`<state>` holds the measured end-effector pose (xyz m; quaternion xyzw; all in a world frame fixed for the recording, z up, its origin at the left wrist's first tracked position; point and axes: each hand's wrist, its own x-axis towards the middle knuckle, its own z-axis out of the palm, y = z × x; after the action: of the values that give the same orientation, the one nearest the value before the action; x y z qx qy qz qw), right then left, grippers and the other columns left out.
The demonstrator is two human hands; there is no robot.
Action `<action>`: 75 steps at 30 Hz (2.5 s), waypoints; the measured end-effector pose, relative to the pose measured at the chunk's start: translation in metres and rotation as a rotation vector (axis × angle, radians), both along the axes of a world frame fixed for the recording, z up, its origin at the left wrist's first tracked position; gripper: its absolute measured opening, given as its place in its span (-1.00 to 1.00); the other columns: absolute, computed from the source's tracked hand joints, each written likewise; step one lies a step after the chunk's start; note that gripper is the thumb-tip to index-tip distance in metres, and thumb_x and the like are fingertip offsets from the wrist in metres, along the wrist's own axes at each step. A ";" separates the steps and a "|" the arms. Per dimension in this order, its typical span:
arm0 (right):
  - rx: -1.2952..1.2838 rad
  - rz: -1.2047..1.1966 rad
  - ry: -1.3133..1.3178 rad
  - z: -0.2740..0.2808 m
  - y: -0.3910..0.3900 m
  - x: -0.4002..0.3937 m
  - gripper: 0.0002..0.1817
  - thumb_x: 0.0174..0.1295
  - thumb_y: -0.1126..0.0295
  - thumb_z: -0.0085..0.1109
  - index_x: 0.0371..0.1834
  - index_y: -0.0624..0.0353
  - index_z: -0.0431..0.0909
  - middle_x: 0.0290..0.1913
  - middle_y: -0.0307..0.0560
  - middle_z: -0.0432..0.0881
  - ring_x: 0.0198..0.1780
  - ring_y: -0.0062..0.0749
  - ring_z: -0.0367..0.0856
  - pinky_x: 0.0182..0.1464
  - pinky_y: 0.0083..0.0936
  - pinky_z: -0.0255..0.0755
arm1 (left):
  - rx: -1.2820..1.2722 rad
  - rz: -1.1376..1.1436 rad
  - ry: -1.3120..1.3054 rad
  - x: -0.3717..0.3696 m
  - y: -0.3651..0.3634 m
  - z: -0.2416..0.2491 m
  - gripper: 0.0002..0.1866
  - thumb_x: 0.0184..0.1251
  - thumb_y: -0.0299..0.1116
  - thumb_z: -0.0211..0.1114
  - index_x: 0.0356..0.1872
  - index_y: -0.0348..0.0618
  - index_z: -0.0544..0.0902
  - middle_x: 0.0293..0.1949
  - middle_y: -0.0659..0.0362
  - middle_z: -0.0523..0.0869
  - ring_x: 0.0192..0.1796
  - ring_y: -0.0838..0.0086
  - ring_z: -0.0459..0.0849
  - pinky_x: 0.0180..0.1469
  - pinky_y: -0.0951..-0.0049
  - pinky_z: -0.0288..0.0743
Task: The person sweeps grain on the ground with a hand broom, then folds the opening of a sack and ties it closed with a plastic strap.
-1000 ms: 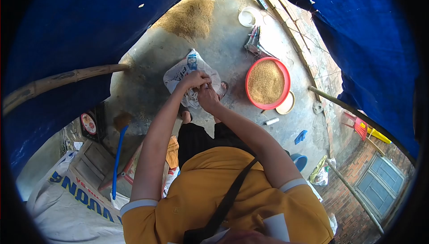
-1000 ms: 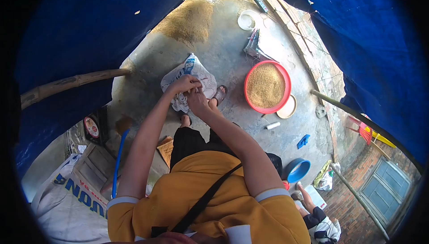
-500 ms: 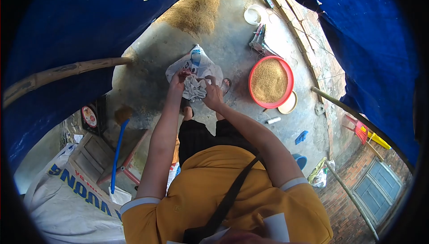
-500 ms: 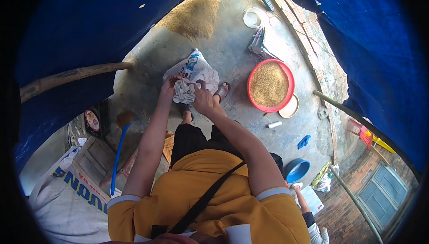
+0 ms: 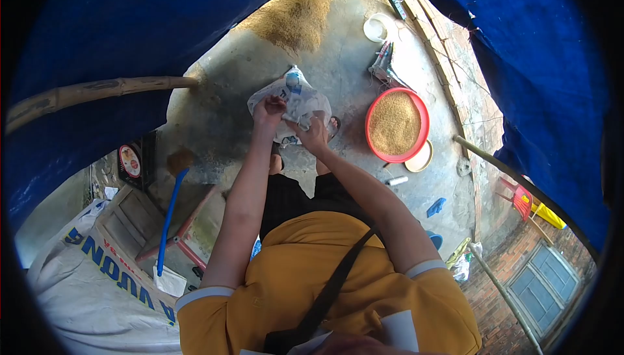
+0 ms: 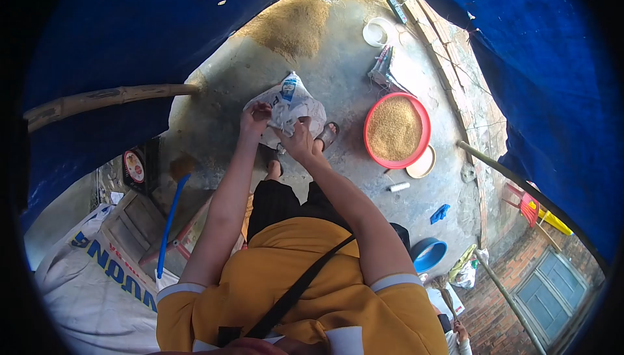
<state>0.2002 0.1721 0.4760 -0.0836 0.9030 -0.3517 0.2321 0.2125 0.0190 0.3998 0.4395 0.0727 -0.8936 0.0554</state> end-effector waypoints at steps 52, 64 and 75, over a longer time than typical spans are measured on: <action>0.528 0.644 -0.637 -0.024 0.025 -0.046 -0.18 -0.31 -0.39 -0.01 -0.38 0.27 0.54 -0.47 -0.02 0.56 -0.39 -0.31 0.54 -0.33 -0.42 0.38 | -2.162 -1.230 0.335 0.062 0.151 0.109 -0.55 -0.10 -0.47 0.08 -0.10 -0.46 0.35 -0.13 -0.20 0.41 -0.07 0.13 0.44 -0.08 0.31 0.33; 0.294 0.536 -0.398 -0.029 0.041 -0.004 -0.21 -0.23 -0.34 -0.01 -0.35 0.31 0.53 -0.35 0.12 0.56 -0.24 -0.16 0.55 -0.21 -0.34 0.40 | -2.034 -1.202 0.113 0.000 0.046 0.142 -0.46 -0.11 -0.12 0.28 -0.08 -0.21 0.44 -0.26 0.02 0.56 -0.17 0.26 0.54 -0.14 0.35 0.39; -0.119 0.696 -0.693 -0.083 0.054 -0.004 -0.50 -0.04 0.07 0.02 -0.15 0.26 0.43 -0.22 0.08 0.51 -0.27 -0.23 0.52 -0.23 -0.40 0.40 | -1.815 -1.531 0.223 0.023 0.044 0.086 -0.59 -0.28 -0.24 0.30 -0.34 -0.22 0.44 -0.23 -0.03 0.44 -0.13 0.14 0.44 -0.12 0.31 0.33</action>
<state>0.1965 0.2264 0.3933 -0.2713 0.6697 -0.3114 0.6172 0.2356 0.0625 0.4858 0.0890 -0.8625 -0.4526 -0.2083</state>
